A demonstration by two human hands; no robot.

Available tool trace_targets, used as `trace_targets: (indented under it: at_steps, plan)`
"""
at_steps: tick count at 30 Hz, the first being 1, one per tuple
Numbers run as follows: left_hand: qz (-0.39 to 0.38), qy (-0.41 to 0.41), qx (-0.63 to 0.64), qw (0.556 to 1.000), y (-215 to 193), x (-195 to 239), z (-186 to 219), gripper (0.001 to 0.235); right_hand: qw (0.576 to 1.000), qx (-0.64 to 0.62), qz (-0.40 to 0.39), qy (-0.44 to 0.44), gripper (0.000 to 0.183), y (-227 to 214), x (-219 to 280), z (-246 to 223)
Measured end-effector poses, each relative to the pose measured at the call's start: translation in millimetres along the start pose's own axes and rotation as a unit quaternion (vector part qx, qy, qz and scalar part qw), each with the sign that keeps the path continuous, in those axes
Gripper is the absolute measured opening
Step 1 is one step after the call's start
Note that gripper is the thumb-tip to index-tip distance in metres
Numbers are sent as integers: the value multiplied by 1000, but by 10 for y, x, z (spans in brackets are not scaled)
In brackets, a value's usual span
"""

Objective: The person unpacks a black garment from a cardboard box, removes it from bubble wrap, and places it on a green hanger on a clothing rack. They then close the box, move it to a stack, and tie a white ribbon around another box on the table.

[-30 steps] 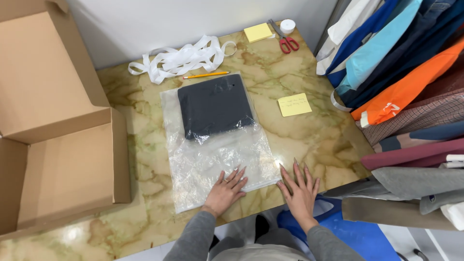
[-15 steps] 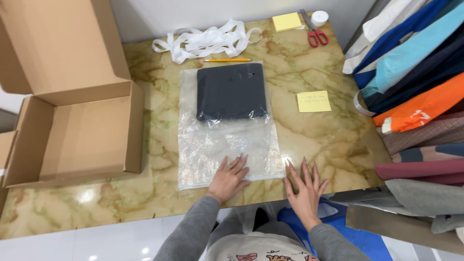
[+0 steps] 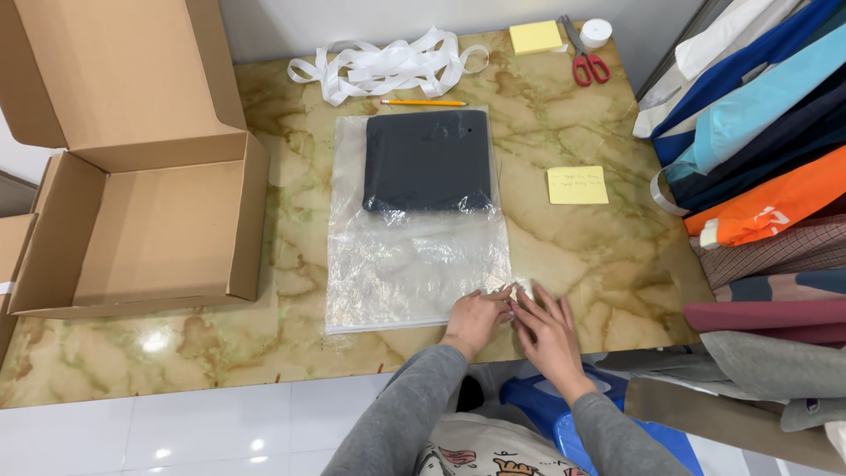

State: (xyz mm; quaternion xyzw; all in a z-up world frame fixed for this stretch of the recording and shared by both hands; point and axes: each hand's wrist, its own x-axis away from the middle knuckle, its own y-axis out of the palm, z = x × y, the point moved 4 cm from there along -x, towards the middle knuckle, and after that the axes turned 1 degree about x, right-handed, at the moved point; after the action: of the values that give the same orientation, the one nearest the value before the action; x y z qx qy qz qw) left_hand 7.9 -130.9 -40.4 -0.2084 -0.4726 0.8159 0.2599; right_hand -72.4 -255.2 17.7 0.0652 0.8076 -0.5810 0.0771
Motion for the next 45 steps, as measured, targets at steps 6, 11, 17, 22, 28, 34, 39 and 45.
trace_targets:
  at_steps: [6,11,17,22,28,34,39,45]
  plan:
    - [79,89,-31,992,-106,39,52,18,997,-62,3,-53,27,-35,-148,108]
    - [189,126,-91,970,-276,18,195,12,990,-125,37,-53,25,-64,-174,64]
    - [208,115,-94,967,-626,228,-15,13,984,-155,86,-12,19,-75,-158,76]
    - [195,78,-41,977,-941,898,-887,28,981,-172,84,23,16,-97,-143,113]
    - [188,-47,-172,966,-1517,1694,-1793,9,984,-148,91,27,18,-49,-122,138]
    - [159,-108,-242,951,-1737,1885,-2108,17,991,-116,56,48,21,-67,-148,172]
    - [74,-164,-177,968,-1794,1926,-2123,18,988,-120,44,83,21,-30,-138,235]
    - [-16,-163,-185,969,-1723,1605,-1934,58,983,-131,18,130,26,70,-74,366]
